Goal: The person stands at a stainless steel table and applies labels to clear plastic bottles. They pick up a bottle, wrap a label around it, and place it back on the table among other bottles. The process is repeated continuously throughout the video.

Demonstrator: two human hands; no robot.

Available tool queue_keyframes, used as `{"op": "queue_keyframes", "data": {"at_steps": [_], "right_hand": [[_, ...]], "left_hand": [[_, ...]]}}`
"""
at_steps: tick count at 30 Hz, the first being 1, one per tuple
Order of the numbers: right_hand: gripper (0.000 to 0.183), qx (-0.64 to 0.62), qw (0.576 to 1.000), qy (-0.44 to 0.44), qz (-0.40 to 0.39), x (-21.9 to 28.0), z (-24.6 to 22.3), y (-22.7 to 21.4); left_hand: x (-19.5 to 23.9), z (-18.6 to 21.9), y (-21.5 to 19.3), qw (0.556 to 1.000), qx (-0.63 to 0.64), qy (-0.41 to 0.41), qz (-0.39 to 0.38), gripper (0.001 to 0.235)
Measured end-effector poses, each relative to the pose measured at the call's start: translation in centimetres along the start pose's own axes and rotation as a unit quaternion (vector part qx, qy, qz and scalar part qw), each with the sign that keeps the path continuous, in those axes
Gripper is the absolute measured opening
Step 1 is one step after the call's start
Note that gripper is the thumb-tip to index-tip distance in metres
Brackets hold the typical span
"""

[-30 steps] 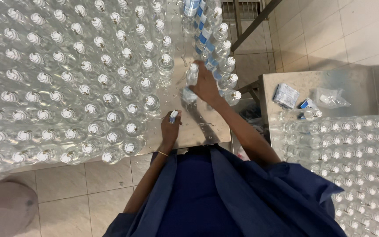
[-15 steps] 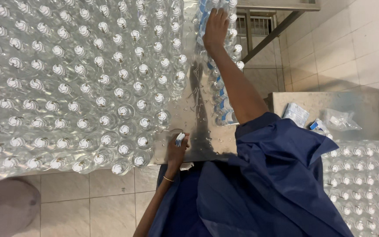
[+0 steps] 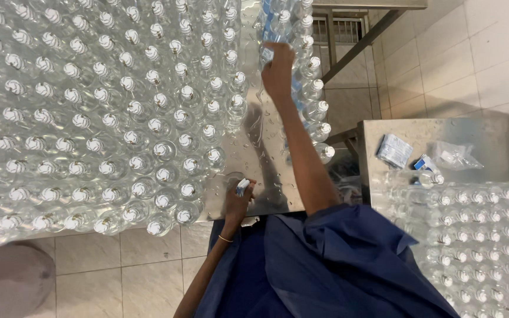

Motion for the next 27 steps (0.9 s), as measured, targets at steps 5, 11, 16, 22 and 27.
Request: {"op": "queue_keyframes", "data": {"at_steps": [5, 11, 16, 22, 27], "right_hand": [[0.070, -0.256, 0.956, 0.031, -0.139, 11.0, -5.9, 0.5], [0.080, -0.238, 0.953, 0.004, -0.188, 12.9, -8.2, 3.1], [0.064, -0.183, 0.970, 0.035, -0.154, 14.6, -7.0, 3.4], [0.069, -0.107, 0.968, 0.112, -0.198, 19.3, -4.3, -2.1], [0.066, -0.084, 0.965, 0.142, -0.204, 25.0, -3.0, -7.9]], "left_hand": [[-0.9, -1.6, 0.0, 0.996, 0.063, 0.053, -0.031, 0.020], [-0.4, -3.5, 0.7, 0.997, 0.026, -0.003, -0.073, 0.018], [3.8, -0.1, 1.2, 0.969, 0.202, -0.084, -0.111, 0.034], [3.4, -1.8, 1.3, 0.893, 0.385, -0.116, -0.203, 0.052], [4.9, 2.3, 1.6, 0.883, 0.383, -0.122, -0.243, 0.058]]}}
Point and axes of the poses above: each hand's wrist, its own x-axis away from the middle knuckle, its own y-axis out of the palm, z = x × y, the point moved 10 cm from there along -x, towards the middle knuckle, and after that the axes turned 5 degrees about -y, right-handed, at the moved point
